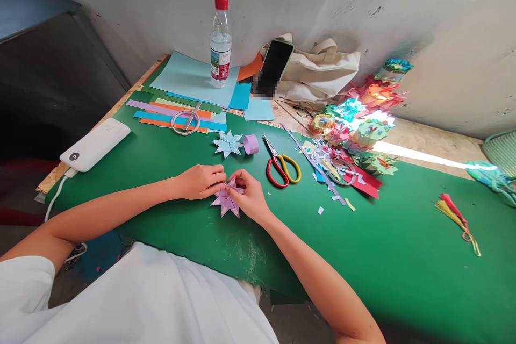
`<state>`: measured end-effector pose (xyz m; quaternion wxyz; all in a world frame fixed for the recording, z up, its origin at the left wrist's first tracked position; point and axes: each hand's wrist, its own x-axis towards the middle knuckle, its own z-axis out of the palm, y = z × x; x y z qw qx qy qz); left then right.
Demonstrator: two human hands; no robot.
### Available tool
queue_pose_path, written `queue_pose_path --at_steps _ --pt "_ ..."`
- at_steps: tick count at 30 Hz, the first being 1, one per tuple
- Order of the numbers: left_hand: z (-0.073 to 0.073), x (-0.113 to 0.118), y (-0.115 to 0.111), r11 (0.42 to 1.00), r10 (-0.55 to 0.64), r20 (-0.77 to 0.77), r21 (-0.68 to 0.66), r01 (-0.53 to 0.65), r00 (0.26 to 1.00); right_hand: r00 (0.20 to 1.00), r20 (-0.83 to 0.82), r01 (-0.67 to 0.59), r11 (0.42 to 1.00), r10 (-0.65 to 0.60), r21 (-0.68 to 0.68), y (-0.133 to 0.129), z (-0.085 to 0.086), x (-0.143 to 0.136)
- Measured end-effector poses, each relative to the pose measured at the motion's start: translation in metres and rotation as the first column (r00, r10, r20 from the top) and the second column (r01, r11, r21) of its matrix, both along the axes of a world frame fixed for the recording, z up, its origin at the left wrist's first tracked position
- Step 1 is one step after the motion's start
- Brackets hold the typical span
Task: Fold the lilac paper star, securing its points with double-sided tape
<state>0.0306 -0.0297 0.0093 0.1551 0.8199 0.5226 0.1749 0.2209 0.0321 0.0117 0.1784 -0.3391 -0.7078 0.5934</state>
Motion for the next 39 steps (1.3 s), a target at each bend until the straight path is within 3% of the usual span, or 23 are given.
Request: queue_pose_path --at_steps 13,23,39 --pt "-0.0042 0.0041 0.0001 0.988 -0.084 -0.223 0.105 0.109 0.971 0.999 0.009 -0.046 0.997 0.046 0.055 -0.0025 0.0012 0.0004" --pt "-0.0007 -0.0032 0.0012 0.991 -0.093 -0.204 0.079 0.111 0.974 0.998 0.01 -0.056 0.996 0.055 0.067 -0.0027 0.004 0.0005" --pt "0.0008 0.0024 0.0009 0.999 0.011 -0.139 0.038 -0.005 0.99 1.0 -0.003 -0.014 0.997 0.014 0.072 -0.0023 0.0003 -0.0002"
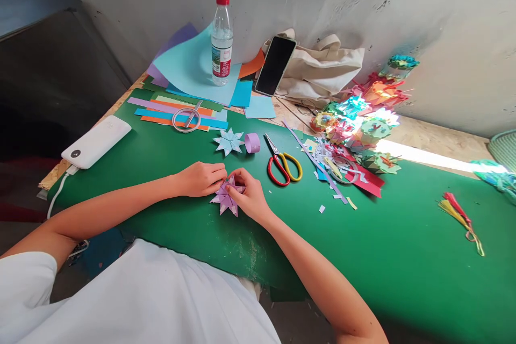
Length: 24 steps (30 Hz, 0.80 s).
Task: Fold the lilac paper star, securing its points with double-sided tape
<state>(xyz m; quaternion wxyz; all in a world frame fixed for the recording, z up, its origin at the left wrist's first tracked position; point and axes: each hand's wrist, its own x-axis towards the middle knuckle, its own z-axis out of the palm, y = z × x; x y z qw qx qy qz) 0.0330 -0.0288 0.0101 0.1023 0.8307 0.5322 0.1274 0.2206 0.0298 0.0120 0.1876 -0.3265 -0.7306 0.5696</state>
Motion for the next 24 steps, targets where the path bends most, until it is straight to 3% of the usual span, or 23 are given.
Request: queue_pose_path --at_steps 8,14,20,24 --pt "0.005 -0.002 -0.001 0.993 0.073 0.226 -0.112 -0.048 0.972 0.997 -0.054 0.056 0.998 -0.057 -0.012 0.001 -0.004 0.001" --pt "0.011 0.001 0.001 0.947 0.29 0.466 -0.267 -0.18 0.836 0.981 -0.125 0.157 0.987 -0.152 0.029 0.005 -0.013 0.001" --pt "0.01 0.004 0.001 0.893 0.376 0.587 -0.437 -0.11 0.717 0.985 -0.135 0.136 0.966 -0.107 0.221 0.005 -0.013 0.002" --pt "0.005 0.002 0.004 0.866 0.42 0.618 -0.491 -0.091 0.664 0.993 -0.108 0.093 0.887 -0.049 0.452 0.007 -0.009 0.005"
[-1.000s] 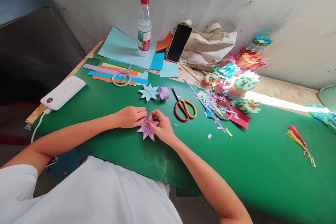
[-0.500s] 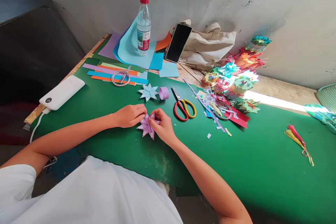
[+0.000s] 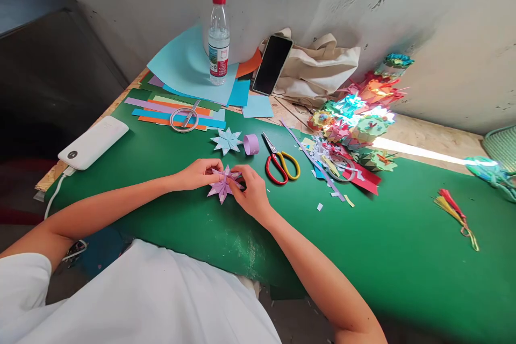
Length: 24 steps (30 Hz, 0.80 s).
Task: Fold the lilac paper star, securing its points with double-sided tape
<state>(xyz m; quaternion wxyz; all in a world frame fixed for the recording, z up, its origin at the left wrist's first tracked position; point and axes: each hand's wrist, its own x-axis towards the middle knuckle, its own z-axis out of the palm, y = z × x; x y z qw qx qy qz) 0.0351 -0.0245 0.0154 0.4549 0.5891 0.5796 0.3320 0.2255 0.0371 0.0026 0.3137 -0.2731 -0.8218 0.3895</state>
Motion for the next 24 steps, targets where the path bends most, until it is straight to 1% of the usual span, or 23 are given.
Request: queue_pose_path --at_steps 3,5,7,10,15,20,24 --pt "-0.003 -0.002 0.002 1.0 -0.009 0.033 -0.023 0.01 0.999 0.999 0.026 -0.037 0.985 0.033 0.17 0.004 0.001 0.002" --pt "-0.005 -0.003 0.003 0.999 -0.014 0.043 -0.034 0.016 0.999 0.998 0.041 -0.057 0.966 0.049 0.251 0.006 0.0 0.002" --pt "-0.007 -0.003 0.003 0.999 -0.018 0.047 -0.039 0.02 0.999 0.997 0.052 -0.066 0.949 0.052 0.31 0.006 -0.001 0.002" --pt "-0.009 -0.003 0.002 0.999 -0.022 0.047 -0.034 0.024 0.999 0.997 0.06 -0.062 0.93 0.043 0.362 0.005 -0.002 0.002" --pt "-0.007 -0.003 0.002 0.999 -0.035 0.031 -0.018 0.036 0.999 0.999 0.052 -0.03 0.93 0.011 0.367 0.002 -0.002 0.001" --pt "-0.002 -0.001 0.0 0.999 -0.032 -0.001 -0.009 0.032 0.999 0.998 0.04 0.032 0.952 -0.046 0.303 0.0 0.001 0.0" --pt "0.003 0.001 -0.001 0.999 -0.041 -0.026 -0.008 0.041 0.999 0.996 0.061 0.047 0.97 -0.063 0.24 -0.001 0.005 0.0"
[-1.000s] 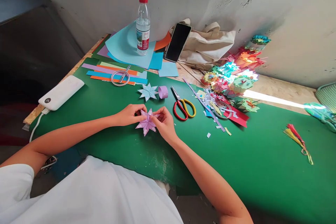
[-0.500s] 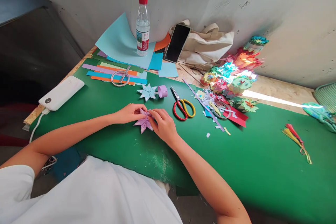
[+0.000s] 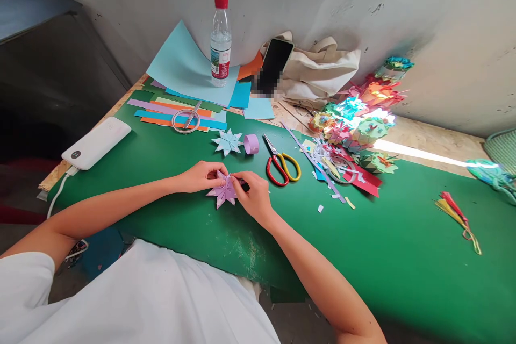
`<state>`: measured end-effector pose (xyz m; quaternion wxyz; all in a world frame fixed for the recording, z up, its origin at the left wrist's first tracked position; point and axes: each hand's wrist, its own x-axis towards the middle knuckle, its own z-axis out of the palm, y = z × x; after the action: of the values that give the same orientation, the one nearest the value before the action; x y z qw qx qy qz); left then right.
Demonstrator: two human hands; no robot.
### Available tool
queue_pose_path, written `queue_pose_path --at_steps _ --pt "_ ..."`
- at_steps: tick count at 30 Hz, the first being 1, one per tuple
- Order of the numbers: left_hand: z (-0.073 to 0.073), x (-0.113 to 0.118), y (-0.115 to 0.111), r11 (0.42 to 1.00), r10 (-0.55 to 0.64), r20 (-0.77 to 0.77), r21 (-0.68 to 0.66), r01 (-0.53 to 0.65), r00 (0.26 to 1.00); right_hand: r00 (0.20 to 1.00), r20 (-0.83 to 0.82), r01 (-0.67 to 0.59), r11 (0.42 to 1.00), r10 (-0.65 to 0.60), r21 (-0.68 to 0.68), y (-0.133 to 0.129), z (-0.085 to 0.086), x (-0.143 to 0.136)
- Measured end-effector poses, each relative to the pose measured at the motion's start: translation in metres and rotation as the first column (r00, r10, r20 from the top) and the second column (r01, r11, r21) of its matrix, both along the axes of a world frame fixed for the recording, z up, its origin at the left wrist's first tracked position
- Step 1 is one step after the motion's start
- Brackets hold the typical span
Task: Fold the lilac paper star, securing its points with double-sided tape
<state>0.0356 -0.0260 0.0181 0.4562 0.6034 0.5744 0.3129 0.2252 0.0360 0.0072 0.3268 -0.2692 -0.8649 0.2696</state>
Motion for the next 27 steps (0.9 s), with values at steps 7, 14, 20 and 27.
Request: queue_pose_path --at_steps 7,14,20,27 --pt "0.002 0.0 0.0 1.0 -0.009 -0.025 0.002 0.009 1.0 1.0 0.026 -0.002 1.0 0.002 0.019 0.004 -0.002 0.002" --pt "0.003 0.0 0.0 1.0 -0.011 0.002 -0.022 0.011 1.0 0.999 0.041 0.0 0.996 -0.004 0.091 0.006 -0.005 0.0" --pt "0.001 -0.002 0.001 0.998 0.014 0.047 -0.055 -0.011 0.999 0.981 0.066 0.17 0.973 -0.182 0.154 0.04 0.012 0.018" --pt "-0.003 -0.005 0.004 0.995 0.036 0.124 -0.093 -0.024 0.992 0.76 0.21 0.552 0.782 -0.615 0.289 0.131 0.026 0.094"
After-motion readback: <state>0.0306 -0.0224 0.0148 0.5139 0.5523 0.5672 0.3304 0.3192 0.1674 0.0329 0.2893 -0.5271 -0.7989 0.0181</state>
